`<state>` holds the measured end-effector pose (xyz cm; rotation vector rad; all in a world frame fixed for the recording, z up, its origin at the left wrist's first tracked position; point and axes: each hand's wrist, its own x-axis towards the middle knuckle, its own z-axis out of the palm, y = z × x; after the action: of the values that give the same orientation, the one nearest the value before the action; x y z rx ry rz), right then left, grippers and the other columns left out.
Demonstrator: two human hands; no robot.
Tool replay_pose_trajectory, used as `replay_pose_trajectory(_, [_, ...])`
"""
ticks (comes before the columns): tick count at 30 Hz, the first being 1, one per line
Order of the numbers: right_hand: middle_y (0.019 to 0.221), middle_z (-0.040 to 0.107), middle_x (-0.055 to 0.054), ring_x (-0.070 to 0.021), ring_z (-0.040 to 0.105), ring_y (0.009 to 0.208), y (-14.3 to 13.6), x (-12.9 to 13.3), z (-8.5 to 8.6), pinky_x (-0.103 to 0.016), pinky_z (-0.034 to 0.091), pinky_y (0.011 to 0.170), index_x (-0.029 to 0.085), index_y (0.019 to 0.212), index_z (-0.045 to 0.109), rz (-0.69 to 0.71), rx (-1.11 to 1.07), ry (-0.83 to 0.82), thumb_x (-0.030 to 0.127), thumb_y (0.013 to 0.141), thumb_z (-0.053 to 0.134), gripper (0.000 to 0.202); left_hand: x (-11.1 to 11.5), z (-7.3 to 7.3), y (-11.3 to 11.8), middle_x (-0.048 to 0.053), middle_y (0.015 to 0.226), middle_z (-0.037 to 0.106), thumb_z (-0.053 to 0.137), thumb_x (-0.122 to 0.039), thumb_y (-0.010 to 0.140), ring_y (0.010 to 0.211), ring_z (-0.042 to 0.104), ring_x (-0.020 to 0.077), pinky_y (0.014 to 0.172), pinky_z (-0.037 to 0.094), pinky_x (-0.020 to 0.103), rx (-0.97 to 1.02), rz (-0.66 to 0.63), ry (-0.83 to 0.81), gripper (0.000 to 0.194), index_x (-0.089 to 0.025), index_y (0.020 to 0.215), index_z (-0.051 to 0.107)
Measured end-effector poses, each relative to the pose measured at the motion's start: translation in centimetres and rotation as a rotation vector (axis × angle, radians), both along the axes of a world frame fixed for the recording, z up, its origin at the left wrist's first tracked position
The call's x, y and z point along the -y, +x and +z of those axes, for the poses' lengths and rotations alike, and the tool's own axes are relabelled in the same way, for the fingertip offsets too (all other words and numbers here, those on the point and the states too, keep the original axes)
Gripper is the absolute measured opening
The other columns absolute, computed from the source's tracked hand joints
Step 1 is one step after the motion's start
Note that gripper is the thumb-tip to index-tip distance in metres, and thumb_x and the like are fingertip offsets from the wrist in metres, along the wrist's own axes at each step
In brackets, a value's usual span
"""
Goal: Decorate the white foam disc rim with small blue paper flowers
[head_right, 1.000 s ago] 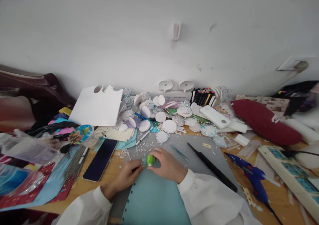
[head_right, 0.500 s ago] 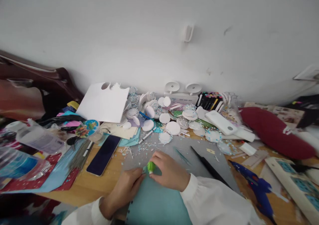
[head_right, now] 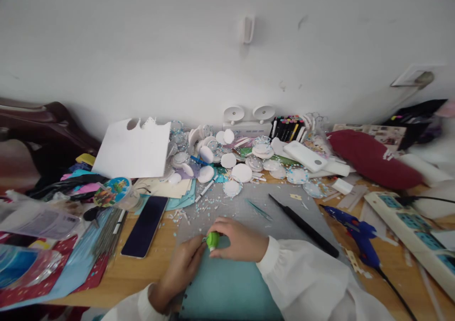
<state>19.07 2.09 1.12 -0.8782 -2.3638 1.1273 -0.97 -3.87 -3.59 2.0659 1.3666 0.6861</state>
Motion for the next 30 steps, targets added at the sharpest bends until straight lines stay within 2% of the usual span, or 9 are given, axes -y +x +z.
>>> replay_pose_trajectory(5, [0.103,0.062,-0.007,-0.0204,0.057,0.100,-0.1,0.5,-0.5,-0.034,0.045,0.091,0.017,0.104,0.061,-0.026,-0.004,0.002,0.024,0.074,0.075,0.034,0.0,0.0,0.0,0.002,0.072,0.064,0.035,-0.024,0.097,0.065,0.062,0.0165,0.057,0.039,0.023,0.022,0.006,0.016,0.024,-0.019,0.080,0.051])
replay_pose_trajectory(11, [0.109,0.061,-0.010,-0.0225,0.056,0.105,0.0,0.9,-0.6,-0.039,0.044,0.096,0.016,0.112,0.058,0.006,0.029,0.004,0.022,0.078,0.070,0.037,0.1,0.2,0.1,0.002,0.073,0.065,0.036,-0.025,0.098,0.066,0.062,0.0168,0.058,0.039,0.023,0.037,-0.003,0.033,0.024,-0.020,0.081,0.052])
replay_pose_trajectory(21, [0.125,0.053,-0.015,-0.0241,0.047,0.121,0.0,1.1,-0.6,-0.044,0.037,0.106,0.017,0.127,0.046,0.050,0.064,0.004,0.029,0.091,0.053,0.039,0.2,0.1,-0.1,0.003,0.076,0.065,0.034,-0.024,0.098,0.069,0.063,0.0174,0.060,0.042,0.024,0.056,-0.014,0.034,0.022,-0.020,0.085,0.051])
replay_pose_trajectory(25, [0.128,0.050,-0.016,-0.0255,0.045,0.124,0.0,1.0,-1.0,-0.045,0.036,0.106,0.016,0.129,0.044,0.048,0.076,0.006,0.033,0.088,0.058,0.046,0.1,0.1,-0.1,0.003,0.076,0.064,0.034,-0.023,0.098,0.069,0.063,0.0173,0.061,0.043,0.024,0.052,-0.024,0.017,0.022,-0.020,0.084,0.051])
replay_pose_trajectory(30, [0.116,0.056,-0.012,-0.0235,0.051,0.113,-0.2,0.8,-1.3,-0.041,0.041,0.100,0.017,0.119,0.051,0.025,0.044,-0.013,0.031,0.083,0.065,0.040,0.1,0.2,0.0,0.003,0.076,0.064,0.034,-0.024,0.098,0.068,0.062,0.0167,0.061,0.042,0.024,0.041,-0.026,0.004,0.021,-0.020,0.084,0.050])
